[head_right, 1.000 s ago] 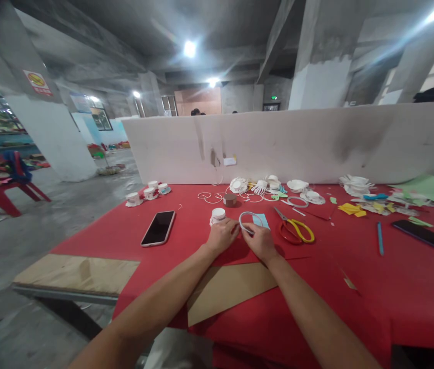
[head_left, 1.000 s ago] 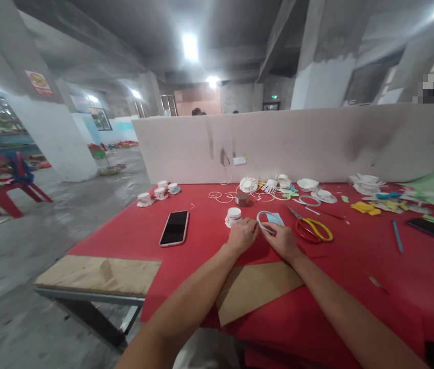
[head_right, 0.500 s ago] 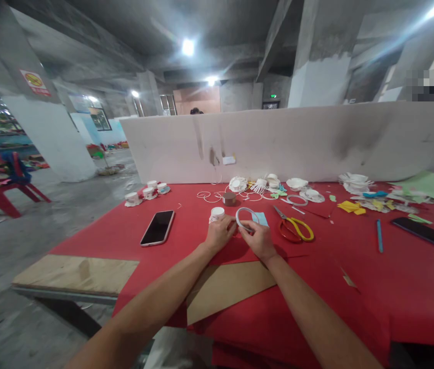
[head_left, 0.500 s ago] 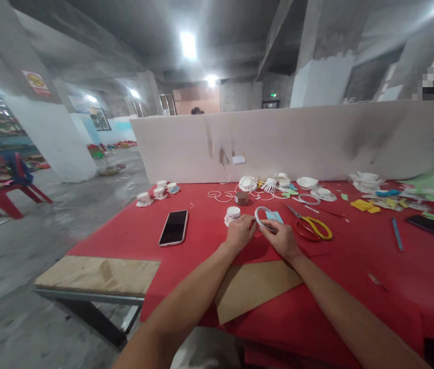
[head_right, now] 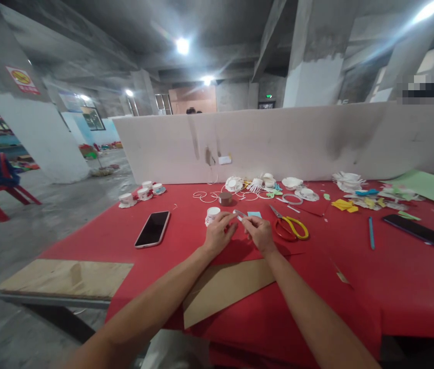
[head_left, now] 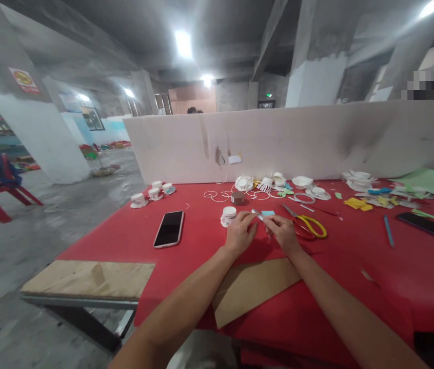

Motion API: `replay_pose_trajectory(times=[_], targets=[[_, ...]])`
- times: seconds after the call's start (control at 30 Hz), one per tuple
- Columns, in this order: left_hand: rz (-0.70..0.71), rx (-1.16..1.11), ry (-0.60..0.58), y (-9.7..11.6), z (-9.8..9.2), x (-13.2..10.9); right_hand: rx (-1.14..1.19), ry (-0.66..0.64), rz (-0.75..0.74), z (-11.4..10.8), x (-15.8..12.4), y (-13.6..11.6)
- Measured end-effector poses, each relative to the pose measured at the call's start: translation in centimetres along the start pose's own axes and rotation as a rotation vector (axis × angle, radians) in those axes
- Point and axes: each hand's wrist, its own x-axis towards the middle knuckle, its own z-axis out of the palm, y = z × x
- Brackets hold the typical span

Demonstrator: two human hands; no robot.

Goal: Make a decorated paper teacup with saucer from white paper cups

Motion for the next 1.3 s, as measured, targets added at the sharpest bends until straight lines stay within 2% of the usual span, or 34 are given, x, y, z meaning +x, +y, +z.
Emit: replay_pose_trajectory(times=[0.3, 0.53, 0.7, 0.93, 1.17, 1.3], targets=[[-0.011, -0.051, 0.028, 0.0, 0.1, 0.1, -0.021, -0.011, -0.012, -0.1, -0.1, -0.4], [-0.035, -0.061, 0.057, -0.3, 0.0, 0.3, 0.071, -0.102, 0.045, -0.1, 0.0, 0.6], [-0.038, -0.055, 0.04, -0.1, -0.1, 0.2, 0.072, -0.063, 0.067, -0.1, 0.2, 0.7], [-0.023, -0.066, 0.041, 0.2, -0.1, 0.2, 0.088, -0.043, 0.024, -0.2, 0.3, 0.6], [-0.048, -0.063, 0.065, 0.0, -0.1, 0.2, 0.157, -0.126, 0.065, -0.3, 0.3, 1.0], [-0.024, -0.069, 0.064, 0.1, -0.2, 0.2, 0.141, -0.09, 0.068, -0.2, 0.3, 0.8]])
